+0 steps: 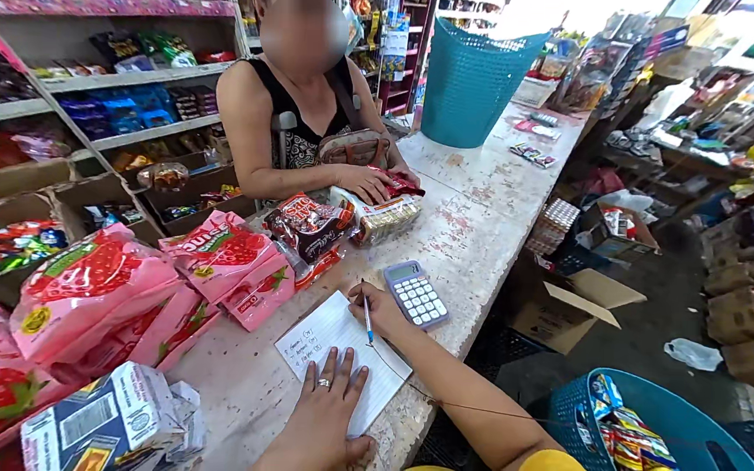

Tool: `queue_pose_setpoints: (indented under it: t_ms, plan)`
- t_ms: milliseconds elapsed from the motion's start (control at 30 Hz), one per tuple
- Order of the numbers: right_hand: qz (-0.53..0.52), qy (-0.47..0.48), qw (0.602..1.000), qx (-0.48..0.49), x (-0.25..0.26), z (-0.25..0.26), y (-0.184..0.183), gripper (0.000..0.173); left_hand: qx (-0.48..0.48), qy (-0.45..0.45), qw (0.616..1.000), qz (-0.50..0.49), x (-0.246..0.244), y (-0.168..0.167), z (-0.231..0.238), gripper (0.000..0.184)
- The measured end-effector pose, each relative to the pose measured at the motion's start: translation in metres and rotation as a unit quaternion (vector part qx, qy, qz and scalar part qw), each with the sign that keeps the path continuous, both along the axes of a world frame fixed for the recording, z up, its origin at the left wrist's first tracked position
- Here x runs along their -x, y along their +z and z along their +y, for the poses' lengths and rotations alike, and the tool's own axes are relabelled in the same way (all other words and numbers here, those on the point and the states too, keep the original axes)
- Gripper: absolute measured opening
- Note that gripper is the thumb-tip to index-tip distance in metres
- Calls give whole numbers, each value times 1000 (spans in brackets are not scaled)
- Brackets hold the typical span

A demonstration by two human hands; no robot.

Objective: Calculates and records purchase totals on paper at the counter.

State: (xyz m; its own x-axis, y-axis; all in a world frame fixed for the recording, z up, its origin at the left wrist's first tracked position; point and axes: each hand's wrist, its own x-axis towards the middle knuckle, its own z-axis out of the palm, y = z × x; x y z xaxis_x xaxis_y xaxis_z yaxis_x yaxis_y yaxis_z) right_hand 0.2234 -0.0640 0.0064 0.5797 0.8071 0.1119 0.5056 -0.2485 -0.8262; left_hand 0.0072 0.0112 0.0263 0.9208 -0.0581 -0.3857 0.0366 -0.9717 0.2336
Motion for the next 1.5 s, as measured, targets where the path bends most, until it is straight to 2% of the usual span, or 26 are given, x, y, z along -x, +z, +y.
queue_pose_setpoints:
  t_ms: [100, 200, 267, 367, 467, 600, 700, 767, 867, 1033, 1133, 1267, 1500]
  plan:
    - [-72, -19, 996, 40, 3, 0, 4, 34, 4, -2, 1000, -4, 0, 0, 1, 103]
    - [-85, -46, 995, -4, 3, 0, 1, 34, 4, -3, 1000, 2, -1, 0, 1, 97]
    - [-41, -69, 995, -56, 3, 1, -3, 38, 4, -4, 1000, 2, -1, -1, 2, 95]
    - [71, -89, 990, -77, 7, 2, 6, 45, 14, -2, 1000, -5, -1, -1, 3, 92]
    - [107, -87, 985, -107, 13, 4, 12, 41, 22, -2, 1000, -2, 0, 0, 4, 93]
    - [99, -47, 986, -124, 24, 18, 30, 28, 51, -4, 999, -17, 0, 0, 7, 91]
    - [214, -16, 971, -105, 45, 44, 42, 26, 76, -4, 996, -49, 4, -5, 10, 92]
    - [257, -28, 962, -88, 47, 58, 32, 27, 79, -4, 995, -54, 4, -6, 10, 95]
    - [233, -58, 969, -59, 43, 69, 8, 29, 76, 0, 996, -42, 0, -1, 10, 96]
    - [142, -27, 987, -67, 45, 65, 1, 25, 57, 69, 995, -39, -1, 9, 7, 92]
    - [107, -38, 992, -60, 38, 63, -1, 31, 31, 115, 993, -15, -1, 13, 6, 97]
    - [105, -58, 991, -62, 31, 64, -4, 32, 15, 159, 987, -7, -2, 13, 10, 100]
    - [91, -38, 994, -52, 34, 62, -6, 34, -16, 232, 972, 8, -5, 11, 21, 100]
